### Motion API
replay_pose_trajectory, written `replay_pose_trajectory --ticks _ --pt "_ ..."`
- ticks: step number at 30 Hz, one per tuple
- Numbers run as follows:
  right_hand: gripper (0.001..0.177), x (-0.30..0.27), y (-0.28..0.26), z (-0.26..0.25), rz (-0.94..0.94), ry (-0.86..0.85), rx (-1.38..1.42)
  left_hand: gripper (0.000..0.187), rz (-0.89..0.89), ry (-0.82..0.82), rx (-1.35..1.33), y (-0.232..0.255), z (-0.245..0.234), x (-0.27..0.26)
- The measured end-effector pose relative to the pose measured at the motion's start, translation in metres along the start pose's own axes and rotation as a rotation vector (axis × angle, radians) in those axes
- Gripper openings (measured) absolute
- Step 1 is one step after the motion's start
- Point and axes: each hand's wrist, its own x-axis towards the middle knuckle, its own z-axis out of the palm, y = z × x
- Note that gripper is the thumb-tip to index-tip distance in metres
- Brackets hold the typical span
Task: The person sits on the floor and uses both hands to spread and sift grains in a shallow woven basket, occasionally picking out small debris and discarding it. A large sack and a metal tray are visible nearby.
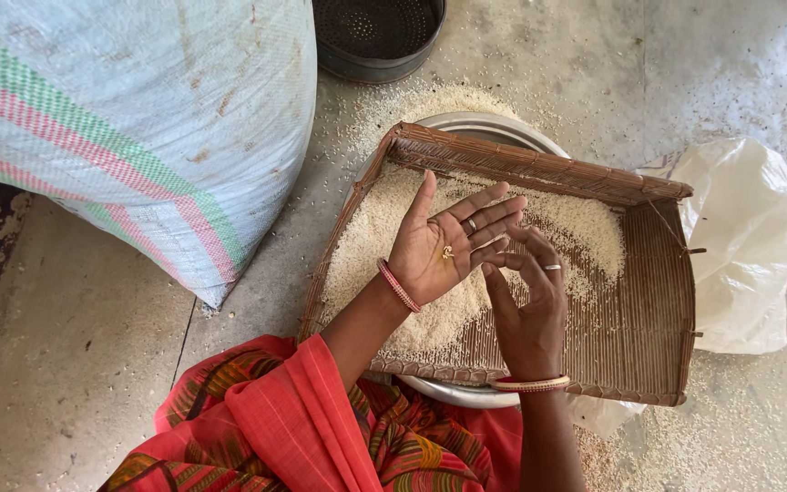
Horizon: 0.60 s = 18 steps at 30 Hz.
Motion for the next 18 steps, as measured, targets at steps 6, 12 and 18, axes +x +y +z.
replay_pose_trajectory --ticks 6,12,18 --pt "0.017 -0.006 -0.008 0.008 -0.121 0.024 -0.067 0.085 0.005 -0.071 -0.056 -0.001 0.0 -0.001" --pt "0.031 -0.008 -0.014 0.016 -0.249 -0.009 -0.174 0.087 0.022 0.107 -0.022 -0.002 0.002 -0.001" --pt "0.034 -0.009 -0.011 0.016 -0.223 -0.008 -0.18 0.086 0.013 0.029 0.022 -0.001 0.001 -0.002"
